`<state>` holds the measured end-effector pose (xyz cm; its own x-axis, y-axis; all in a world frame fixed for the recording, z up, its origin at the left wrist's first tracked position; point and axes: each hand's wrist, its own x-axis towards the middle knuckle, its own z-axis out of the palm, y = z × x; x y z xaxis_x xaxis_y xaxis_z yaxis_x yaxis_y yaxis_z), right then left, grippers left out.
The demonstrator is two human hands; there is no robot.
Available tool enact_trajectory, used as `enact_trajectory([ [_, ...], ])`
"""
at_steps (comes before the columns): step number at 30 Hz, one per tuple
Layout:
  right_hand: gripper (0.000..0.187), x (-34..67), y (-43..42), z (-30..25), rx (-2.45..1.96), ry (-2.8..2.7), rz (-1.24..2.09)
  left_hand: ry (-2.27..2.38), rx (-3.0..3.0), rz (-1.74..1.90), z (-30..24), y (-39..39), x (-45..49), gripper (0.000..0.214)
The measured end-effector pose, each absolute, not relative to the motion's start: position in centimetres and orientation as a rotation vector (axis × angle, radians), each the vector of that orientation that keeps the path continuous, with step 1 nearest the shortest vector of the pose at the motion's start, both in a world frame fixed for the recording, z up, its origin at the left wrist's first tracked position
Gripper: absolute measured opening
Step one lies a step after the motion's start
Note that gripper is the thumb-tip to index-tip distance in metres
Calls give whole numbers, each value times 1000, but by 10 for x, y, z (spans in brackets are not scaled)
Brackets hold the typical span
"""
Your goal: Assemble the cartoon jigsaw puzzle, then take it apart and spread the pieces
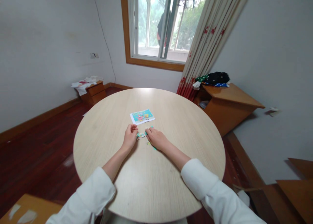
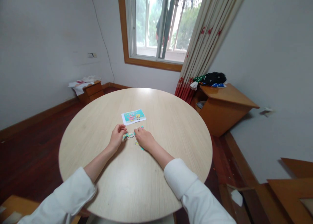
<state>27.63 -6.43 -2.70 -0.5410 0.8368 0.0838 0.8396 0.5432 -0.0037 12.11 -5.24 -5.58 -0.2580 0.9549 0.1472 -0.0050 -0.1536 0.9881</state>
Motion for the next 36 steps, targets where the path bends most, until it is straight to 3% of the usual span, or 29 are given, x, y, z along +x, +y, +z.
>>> enact_trajectory([
  [14, 22, 280, -44, 7, -1392, -2513, 310, 1363, 1328, 1449, -60, -51, 121, 13],
  [27, 30, 284, -40, 22, -1331, -2563, 394, 1353, 1402, 1434, -66, -50, 120, 16],
  [36, 22, 283, -46, 34, -1268, -2489, 424, 1353, 1418, 1438, -66, -51, 120, 18],
])
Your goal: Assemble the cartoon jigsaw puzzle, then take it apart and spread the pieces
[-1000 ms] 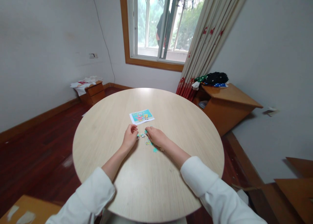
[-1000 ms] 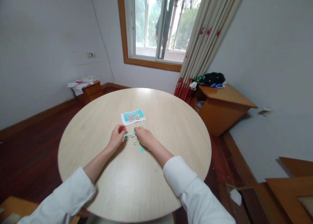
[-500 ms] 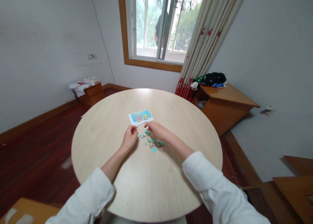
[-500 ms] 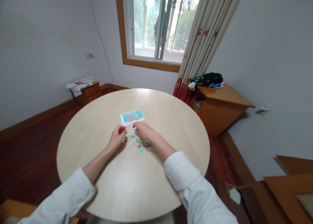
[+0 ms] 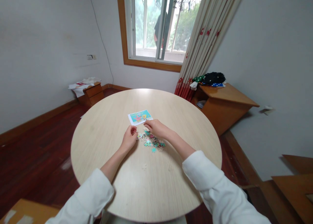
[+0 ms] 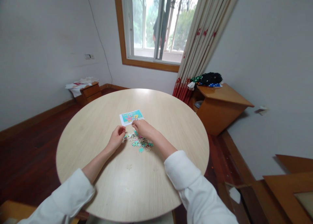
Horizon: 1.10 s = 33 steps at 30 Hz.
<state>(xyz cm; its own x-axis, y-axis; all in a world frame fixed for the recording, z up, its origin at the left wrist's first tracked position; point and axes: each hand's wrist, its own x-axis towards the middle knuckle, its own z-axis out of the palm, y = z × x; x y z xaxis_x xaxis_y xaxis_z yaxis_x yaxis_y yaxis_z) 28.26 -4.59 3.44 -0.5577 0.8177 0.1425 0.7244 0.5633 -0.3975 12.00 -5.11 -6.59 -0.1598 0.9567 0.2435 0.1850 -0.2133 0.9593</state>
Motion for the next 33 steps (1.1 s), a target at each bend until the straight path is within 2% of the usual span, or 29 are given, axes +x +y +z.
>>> enact_trajectory([
  [8, 24, 291, -54, 20, -1257, -2370, 386, 1374, 1353, 1445, -59, -52, 121, 15],
  [11, 25, 294, -81, 13, -1171, -2402, 329, 1373, 1301, 1463, -55, -52, 120, 15],
  [16, 37, 296, -139, -5, -871, -2635, 385, 1381, 1247, 1508, -51, -50, 115, 17],
  [20, 17, 294, -141, -29, -906, -2618, 325, 1407, 1258, 1505, -53, -50, 115, 16],
  [25, 14, 297, -111, -38, -1071, -2453, 133, 1536, 1405, 1402, -57, -48, 110, 16],
  [27, 23, 305, -105, -36, -1149, -2393, 111, 1638, 1540, 1295, -58, -50, 105, 17],
  [29, 49, 318, -106, -35, -1248, -2352, 117, 1712, 1742, 1154, -59, -56, 98, 26],
  [31, 77, 333, -111, -39, -1386, -2353, 149, 1690, 1974, 985, -60, -65, 91, 48],
  [33, 85, 346, -117, -46, -1527, -2375, 200, 1616, 2140, 794, -61, -73, 86, 74],
])
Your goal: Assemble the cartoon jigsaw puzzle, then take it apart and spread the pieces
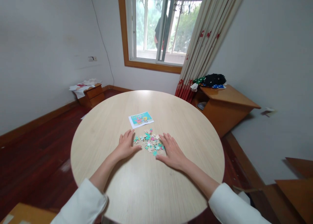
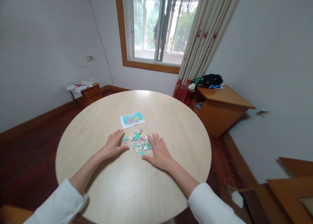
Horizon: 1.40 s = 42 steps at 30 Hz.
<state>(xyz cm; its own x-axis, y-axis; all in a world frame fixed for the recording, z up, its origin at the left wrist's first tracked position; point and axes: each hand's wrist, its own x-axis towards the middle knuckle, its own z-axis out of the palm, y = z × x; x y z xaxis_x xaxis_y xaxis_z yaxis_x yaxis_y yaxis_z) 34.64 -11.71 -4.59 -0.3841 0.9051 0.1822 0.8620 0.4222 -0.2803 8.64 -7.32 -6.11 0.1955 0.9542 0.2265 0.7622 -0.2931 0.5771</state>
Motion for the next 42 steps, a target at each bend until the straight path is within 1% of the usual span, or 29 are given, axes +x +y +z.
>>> enact_trajectory([
  [2, 84, 353, -122, -52, -1616, -2405, 233, 1550, 2254, 622, -63, -79, 87, 92],
  [3, 83, 353, -123, -53, -1652, -2413, 239, 1530, 2291, 555, -63, -80, 89, 98],
  [6, 82, 343, -119, -53, -1717, -2409, 230, 1504, 2363, 464, -63, -78, 100, 100],
  [10, 76, 322, -102, -48, -1691, -2416, 220, 1474, 2414, 488, -64, -69, 118, 88],
  [16, 49, 303, -78, -48, -1557, -2374, 183, 1565, 2375, 716, -72, -60, 134, 47],
  [19, 41, 298, -72, -48, -1511, -2310, 155, 1575, 2376, 823, -72, -57, 141, 30],
  [22, 38, 294, -67, -48, -1502, -2262, 139, 1647, 2345, 834, -68, -55, 148, 19],
  [26, 33, 292, -62, -50, -1463, -2210, 154, 1730, 2295, 791, -62, -55, 156, 16],
  [29, 26, 293, -59, -51, -1399, -2179, 192, 1728, 2285, 782, -61, -54, 157, 16],
  [35, 9, 294, -54, -55, -1272, -2059, 223, 1680, 2196, 934, -64, -50, 154, 18],
  [42, 10, 300, -51, -59, -1106, -1895, 363, 1522, 2166, 1174, -62, -47, 147, 16],
])
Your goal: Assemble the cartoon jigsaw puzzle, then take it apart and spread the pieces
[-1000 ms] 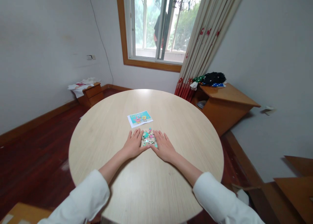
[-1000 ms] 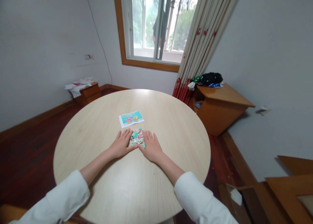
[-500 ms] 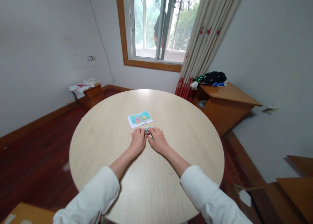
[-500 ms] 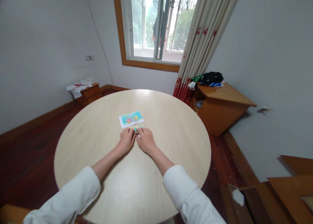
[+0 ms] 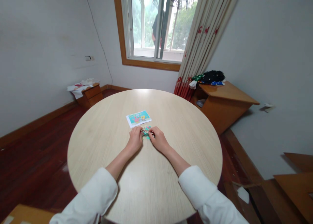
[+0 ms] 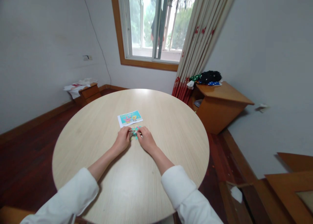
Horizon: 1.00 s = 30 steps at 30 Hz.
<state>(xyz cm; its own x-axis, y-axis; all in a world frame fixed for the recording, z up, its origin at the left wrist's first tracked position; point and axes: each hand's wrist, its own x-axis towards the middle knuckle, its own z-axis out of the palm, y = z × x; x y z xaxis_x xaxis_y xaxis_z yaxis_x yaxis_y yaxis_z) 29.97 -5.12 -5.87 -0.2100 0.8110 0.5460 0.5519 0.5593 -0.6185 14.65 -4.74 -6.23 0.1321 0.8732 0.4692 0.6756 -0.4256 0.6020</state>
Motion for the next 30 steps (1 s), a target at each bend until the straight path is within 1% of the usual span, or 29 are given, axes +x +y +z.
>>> enact_trajectory([
  [8, 7, 305, -60, -47, -1029, -1770, 441, 1483, 2224, 1187, -58, -48, 140, 22],
  [12, 13, 310, -64, -44, -1035, -1773, 452, 1461, 2253, 1139, -57, -48, 134, 30],
  [15, 25, 319, -71, -44, -1103, -1864, 431, 1447, 2297, 1067, -52, -50, 123, 35],
  [18, 45, 333, -83, -47, -1253, -2027, 370, 1516, 2348, 917, -50, -57, 104, 39],
  [20, 66, 342, -94, -52, -1394, -2124, 316, 1537, 2385, 761, -53, -65, 88, 51],
  [22, 78, 348, -103, -57, -1512, -2206, 297, 1521, 2430, 601, -59, -74, 75, 71],
  [25, 82, 349, -111, -62, -1617, -2292, 270, 1522, 2479, 438, -69, -85, 66, 88],
  [30, 84, 335, -102, -61, -1674, -2352, 232, 1554, 2514, 408, -74, -78, 84, 100],
])
